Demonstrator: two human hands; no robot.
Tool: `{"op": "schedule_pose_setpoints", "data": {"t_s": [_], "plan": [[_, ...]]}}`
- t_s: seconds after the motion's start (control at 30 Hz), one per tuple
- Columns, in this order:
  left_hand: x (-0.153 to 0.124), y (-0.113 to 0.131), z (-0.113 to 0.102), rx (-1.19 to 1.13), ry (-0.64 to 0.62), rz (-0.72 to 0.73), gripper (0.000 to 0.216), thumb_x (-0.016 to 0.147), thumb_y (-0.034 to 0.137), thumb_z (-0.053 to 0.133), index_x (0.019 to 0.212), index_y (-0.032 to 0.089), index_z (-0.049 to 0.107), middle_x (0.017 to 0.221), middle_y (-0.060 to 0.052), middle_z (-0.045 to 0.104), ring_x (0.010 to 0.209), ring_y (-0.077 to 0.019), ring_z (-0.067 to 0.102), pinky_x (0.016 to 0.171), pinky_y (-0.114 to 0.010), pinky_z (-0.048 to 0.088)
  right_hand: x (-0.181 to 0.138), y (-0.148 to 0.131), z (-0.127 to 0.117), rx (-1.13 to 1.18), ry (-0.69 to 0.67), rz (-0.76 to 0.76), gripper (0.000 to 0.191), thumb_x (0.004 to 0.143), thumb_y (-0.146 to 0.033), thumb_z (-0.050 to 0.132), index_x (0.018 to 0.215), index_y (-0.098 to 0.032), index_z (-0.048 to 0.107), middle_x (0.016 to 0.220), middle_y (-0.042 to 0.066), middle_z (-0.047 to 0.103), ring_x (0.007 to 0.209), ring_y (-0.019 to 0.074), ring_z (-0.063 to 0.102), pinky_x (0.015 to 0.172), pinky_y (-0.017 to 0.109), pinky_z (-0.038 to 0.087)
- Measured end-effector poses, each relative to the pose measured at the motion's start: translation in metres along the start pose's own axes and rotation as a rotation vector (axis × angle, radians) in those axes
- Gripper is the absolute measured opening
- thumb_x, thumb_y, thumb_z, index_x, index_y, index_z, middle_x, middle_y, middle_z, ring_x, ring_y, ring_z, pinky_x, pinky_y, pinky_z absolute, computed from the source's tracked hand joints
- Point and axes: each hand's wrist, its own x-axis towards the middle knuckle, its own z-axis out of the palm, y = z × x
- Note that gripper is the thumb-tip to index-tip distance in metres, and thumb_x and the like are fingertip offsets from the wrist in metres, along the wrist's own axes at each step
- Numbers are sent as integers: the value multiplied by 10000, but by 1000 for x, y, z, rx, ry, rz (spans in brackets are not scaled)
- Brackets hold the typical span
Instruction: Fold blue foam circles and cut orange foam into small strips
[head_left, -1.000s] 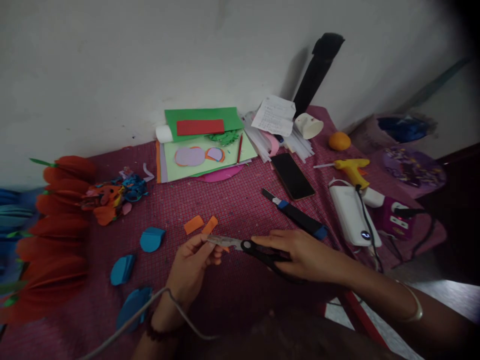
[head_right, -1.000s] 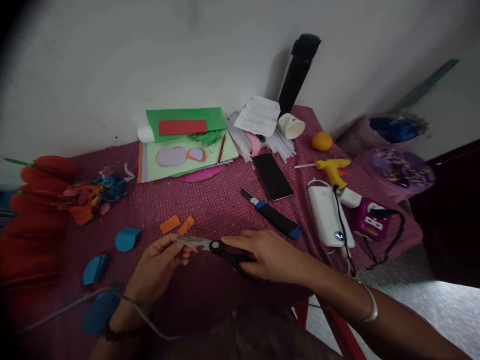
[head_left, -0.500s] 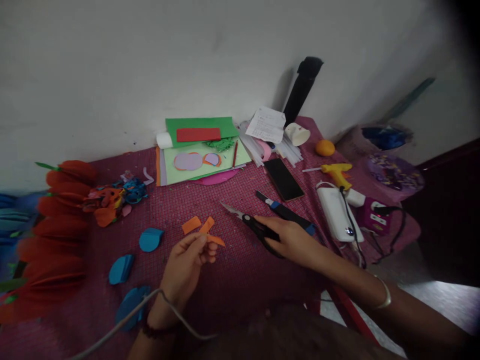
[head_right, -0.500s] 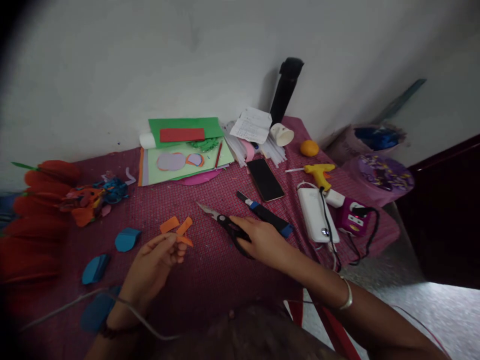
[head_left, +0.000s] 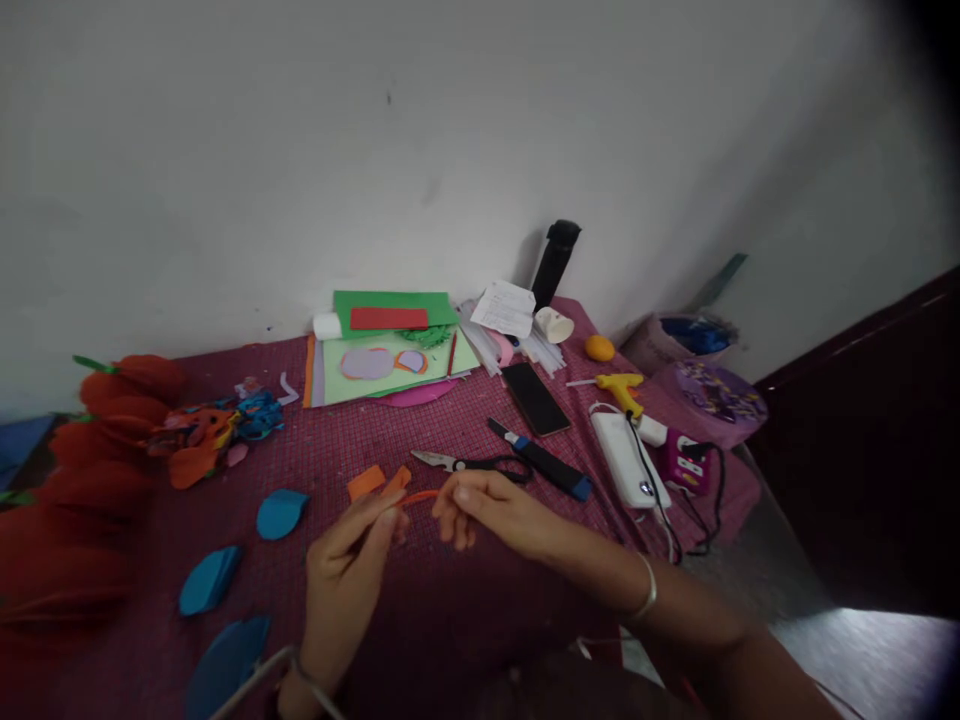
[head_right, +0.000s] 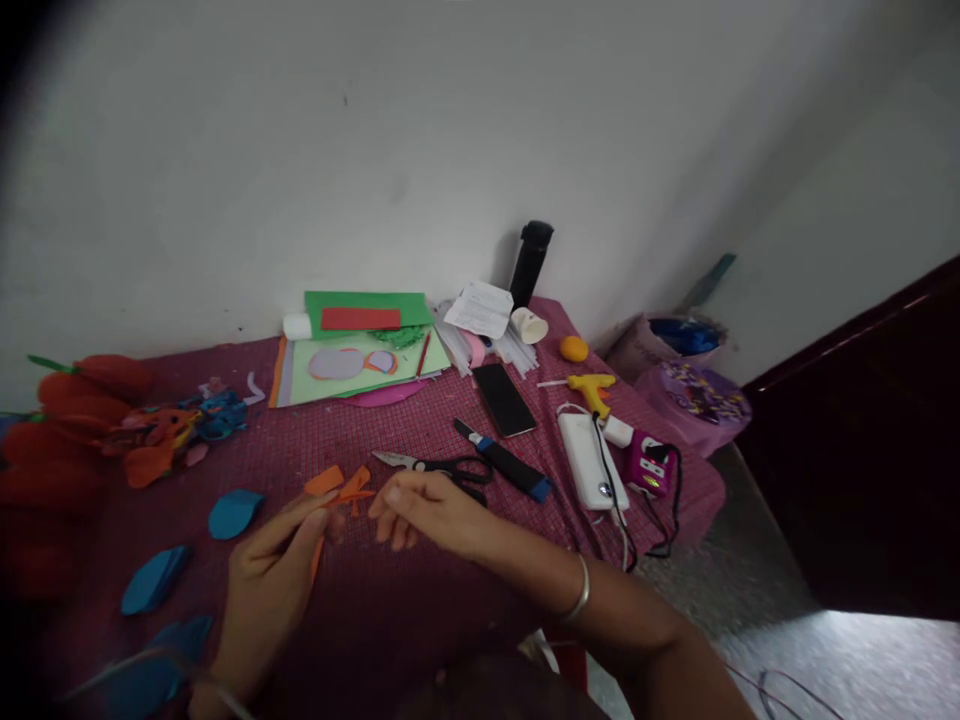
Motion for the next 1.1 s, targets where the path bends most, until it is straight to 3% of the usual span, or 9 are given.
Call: {"op": "schedule_pose_setpoints", "data": {"t_s": [0.17,0.53,0.73,0.83,0.93,1.03,1.1], "plan": [[1,1,-2,40,13,73,204,705,170,708,857,279,788,799,-17,728,738,-188,624,698,-266,483,17,2,9,154,14,2,446,838,-588,553,842,-144,597,668,-7,609,517,68,531,493,197,389],[3,-3,-2,139,0,73,217,732,162,679,875,291,779,877,-15,733,811,-199,640,754,-294,496,26,6,8,194,41,86,305,782,-446,656,793,-154,572,616,-42,596,464,49,500,484,183,395],[5,-10,-2,-78,-116,-122,304,775,269,654,1077,248,687,919,-26,696,816,-194,633,722,-288,501,29,4,10,64,126,143,118,778,-254,605,725,-159,561,587,-51,564,486,60,487,498,194,402],[9,-15,-1,-114,-189,-202,110,801,288,632,818,200,697,721,-4,646,684,-150,586,641,-241,465,29,6,11,-34,126,87,126,770,-205,595,664,-165,541,568,-56,520,499,64,455,486,192,364],[11,-16,3,-210,-224,-307,231,772,305,658,589,167,628,553,12,564,548,-116,504,549,-224,424,28,10,11,-17,85,102,144,782,-243,595,675,-170,533,575,-50,526,504,69,465,486,191,372],[12,-14,7,-381,-216,-445,236,729,358,697,611,161,641,573,-1,593,528,-117,509,508,-231,430,31,17,8,80,65,125,186,828,-321,551,724,-167,537,593,-36,544,487,73,482,488,197,399],[11,-14,8,-403,-191,-486,246,699,381,728,631,156,654,585,-7,608,535,-116,523,501,-226,433,34,19,4,117,112,52,223,879,-351,482,774,-165,547,612,-28,542,472,72,467,473,198,392]]}}
